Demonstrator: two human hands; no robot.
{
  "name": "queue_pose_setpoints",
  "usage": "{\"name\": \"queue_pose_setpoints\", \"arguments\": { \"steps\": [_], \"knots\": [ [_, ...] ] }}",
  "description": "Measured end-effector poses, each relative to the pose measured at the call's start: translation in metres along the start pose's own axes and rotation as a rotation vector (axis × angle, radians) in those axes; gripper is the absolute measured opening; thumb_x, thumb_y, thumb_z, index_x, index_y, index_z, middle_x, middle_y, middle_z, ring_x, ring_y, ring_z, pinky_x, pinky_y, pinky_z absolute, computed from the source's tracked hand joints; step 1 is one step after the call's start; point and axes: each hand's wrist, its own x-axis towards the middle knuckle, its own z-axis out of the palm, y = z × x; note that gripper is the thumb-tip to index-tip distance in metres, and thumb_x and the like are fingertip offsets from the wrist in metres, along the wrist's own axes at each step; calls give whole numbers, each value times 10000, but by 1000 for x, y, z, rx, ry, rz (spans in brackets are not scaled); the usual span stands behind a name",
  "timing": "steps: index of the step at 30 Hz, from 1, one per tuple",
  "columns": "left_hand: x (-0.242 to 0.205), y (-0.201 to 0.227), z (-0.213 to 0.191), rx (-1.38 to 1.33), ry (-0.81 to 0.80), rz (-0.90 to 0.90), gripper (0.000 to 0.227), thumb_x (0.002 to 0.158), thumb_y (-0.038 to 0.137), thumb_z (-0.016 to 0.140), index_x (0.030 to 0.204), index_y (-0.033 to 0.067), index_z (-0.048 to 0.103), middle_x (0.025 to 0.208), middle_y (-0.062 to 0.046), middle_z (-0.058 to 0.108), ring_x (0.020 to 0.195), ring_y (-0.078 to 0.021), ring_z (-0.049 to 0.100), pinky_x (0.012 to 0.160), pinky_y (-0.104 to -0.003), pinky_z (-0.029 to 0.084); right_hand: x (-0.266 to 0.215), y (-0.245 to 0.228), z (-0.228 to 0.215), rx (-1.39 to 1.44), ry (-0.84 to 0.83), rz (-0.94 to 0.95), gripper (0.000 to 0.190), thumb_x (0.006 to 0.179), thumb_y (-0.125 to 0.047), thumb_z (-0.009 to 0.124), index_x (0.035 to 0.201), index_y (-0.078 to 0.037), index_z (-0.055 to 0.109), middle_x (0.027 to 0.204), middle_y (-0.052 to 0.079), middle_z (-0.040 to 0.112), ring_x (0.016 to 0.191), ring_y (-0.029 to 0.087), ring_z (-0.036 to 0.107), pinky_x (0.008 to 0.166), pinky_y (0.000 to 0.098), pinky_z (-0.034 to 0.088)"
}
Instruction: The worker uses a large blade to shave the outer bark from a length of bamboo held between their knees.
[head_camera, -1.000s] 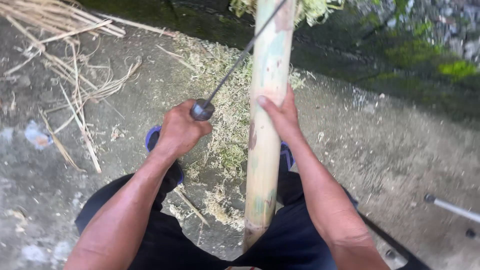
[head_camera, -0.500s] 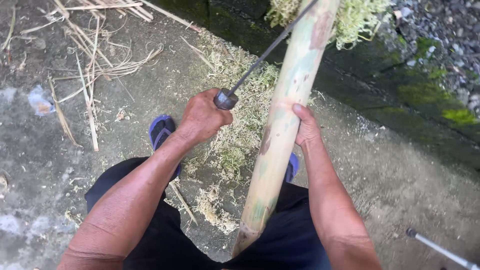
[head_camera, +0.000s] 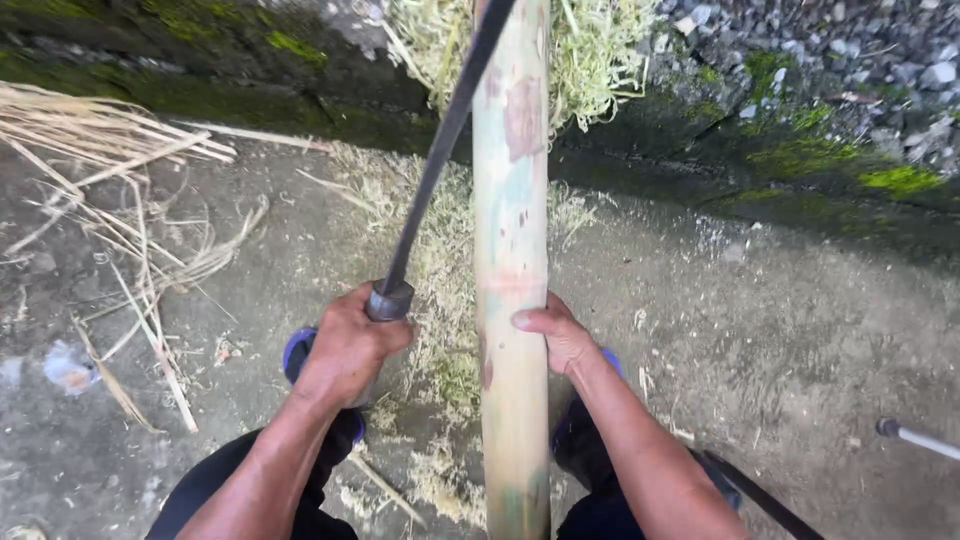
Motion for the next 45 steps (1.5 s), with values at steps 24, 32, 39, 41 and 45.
{"name": "queue_pose_setpoints", "arguments": {
  "steps": [24, 32, 39, 41, 45],
  "knots": [
    [-4, -2, 3, 625, 144, 90, 411, 787, 201, 772, 1185, 127, 699, 864, -141, 759, 804, -267, 735, 783, -401, 579, -59, 9, 96, -1445, 527, -738, 910, 928, -197, 742, 1558, 69, 143, 1542, 404, 275, 1424, 492, 329, 1141, 539, 362],
    [1, -42, 3, 802, 190, 367, 297, 833, 152, 734, 1123, 112, 683, 855, -109, 725, 741, -265, 741, 728, -428, 594, -52, -60, 39, -348, 503, -540, 427, 1054, -323, 517, 1358, -23, 544, 1108, 194, 675, 832, 215, 697, 680, 329, 594],
    [-27, -69, 1, 996, 276, 706, 332, 702, 208, 793, 984, 100, 656, 842, -101, 691, 808, -307, 708, 742, -467, 559, -55, -65, 15, -136, 600, -530, 383, 1065, -352, 548, 1103, 20, 630, 742, 122, 675, 475, 161, 618, 368, 294, 496],
    [-37, -68, 2, 993, 230, 628, 301, 727, 206, 786, 965, 87, 642, 828, -108, 687, 804, -304, 702, 743, -463, 554, -63, -58, 12, -145, 646, -527, 361, 1070, -333, 548, 1067, 19, 628, 713, 113, 657, 445, 159, 594, 347, 292, 472],
    [-54, -71, 2, 1105, -42, 304, 70, 1026, 157, 580, 1012, 90, 594, 851, -89, 664, 699, -228, 705, 674, -422, 571, -91, -37, 21, -132, 776, -487, 325, 1069, -293, 529, 991, 8, 621, 663, 88, 630, 383, 158, 541, 301, 302, 420]
  ]
}}
